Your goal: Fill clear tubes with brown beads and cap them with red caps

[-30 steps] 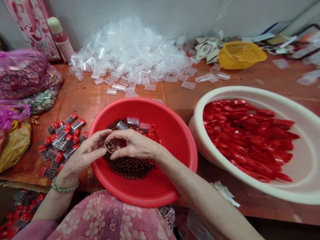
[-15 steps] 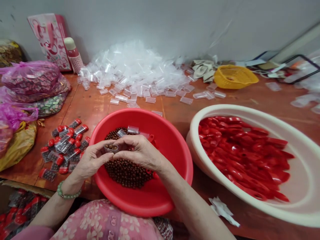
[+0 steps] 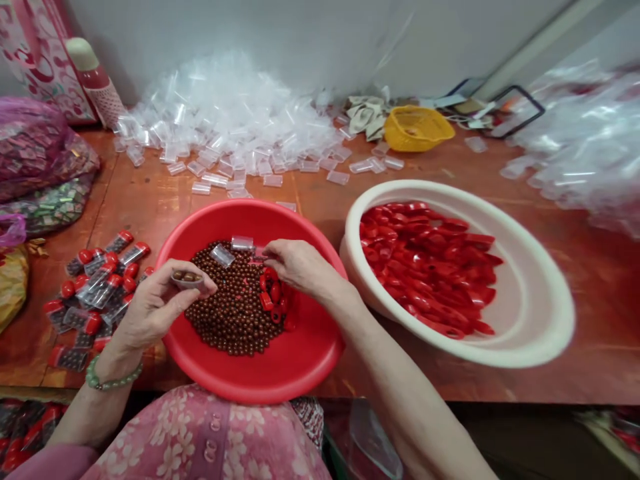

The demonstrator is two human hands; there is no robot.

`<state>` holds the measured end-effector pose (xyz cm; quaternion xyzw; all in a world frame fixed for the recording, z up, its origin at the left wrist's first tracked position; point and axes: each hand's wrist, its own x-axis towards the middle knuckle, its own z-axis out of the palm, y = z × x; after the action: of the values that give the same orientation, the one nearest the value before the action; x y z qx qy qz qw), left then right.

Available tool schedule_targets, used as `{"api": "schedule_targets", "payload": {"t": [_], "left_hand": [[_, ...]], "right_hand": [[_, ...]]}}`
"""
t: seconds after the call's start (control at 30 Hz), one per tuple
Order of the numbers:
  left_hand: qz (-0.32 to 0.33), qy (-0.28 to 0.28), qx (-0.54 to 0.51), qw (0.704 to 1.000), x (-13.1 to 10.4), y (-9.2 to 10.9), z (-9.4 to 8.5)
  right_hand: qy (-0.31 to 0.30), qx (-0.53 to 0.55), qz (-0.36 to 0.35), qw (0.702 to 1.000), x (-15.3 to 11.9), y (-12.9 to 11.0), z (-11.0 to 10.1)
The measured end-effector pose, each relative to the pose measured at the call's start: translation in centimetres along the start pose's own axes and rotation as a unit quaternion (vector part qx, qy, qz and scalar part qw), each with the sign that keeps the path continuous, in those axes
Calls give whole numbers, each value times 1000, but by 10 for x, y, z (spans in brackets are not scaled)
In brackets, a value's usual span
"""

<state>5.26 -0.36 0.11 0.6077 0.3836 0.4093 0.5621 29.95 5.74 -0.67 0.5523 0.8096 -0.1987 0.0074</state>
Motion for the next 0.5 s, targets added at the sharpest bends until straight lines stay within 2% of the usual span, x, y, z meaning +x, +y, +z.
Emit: {"api": "schedule_targets", "payload": {"t": [0.07, 0.23, 0.37, 0.5], "left_hand": [[-1, 6, -22, 1000, 4, 0, 0], [-47, -11, -74, 996, 12, -7, 5], [-88, -21, -153, 984, 14, -12, 11], [-125, -23, -226, 966, 12, -10, 10]], "right_hand": [[-41, -71, 3, 997, 7, -2, 3], [-46, -146, 42, 987, 30, -10, 16], [-78, -164, 50, 982, 45, -11, 28], [-95, -161, 57, 981, 50, -6, 37]]}}
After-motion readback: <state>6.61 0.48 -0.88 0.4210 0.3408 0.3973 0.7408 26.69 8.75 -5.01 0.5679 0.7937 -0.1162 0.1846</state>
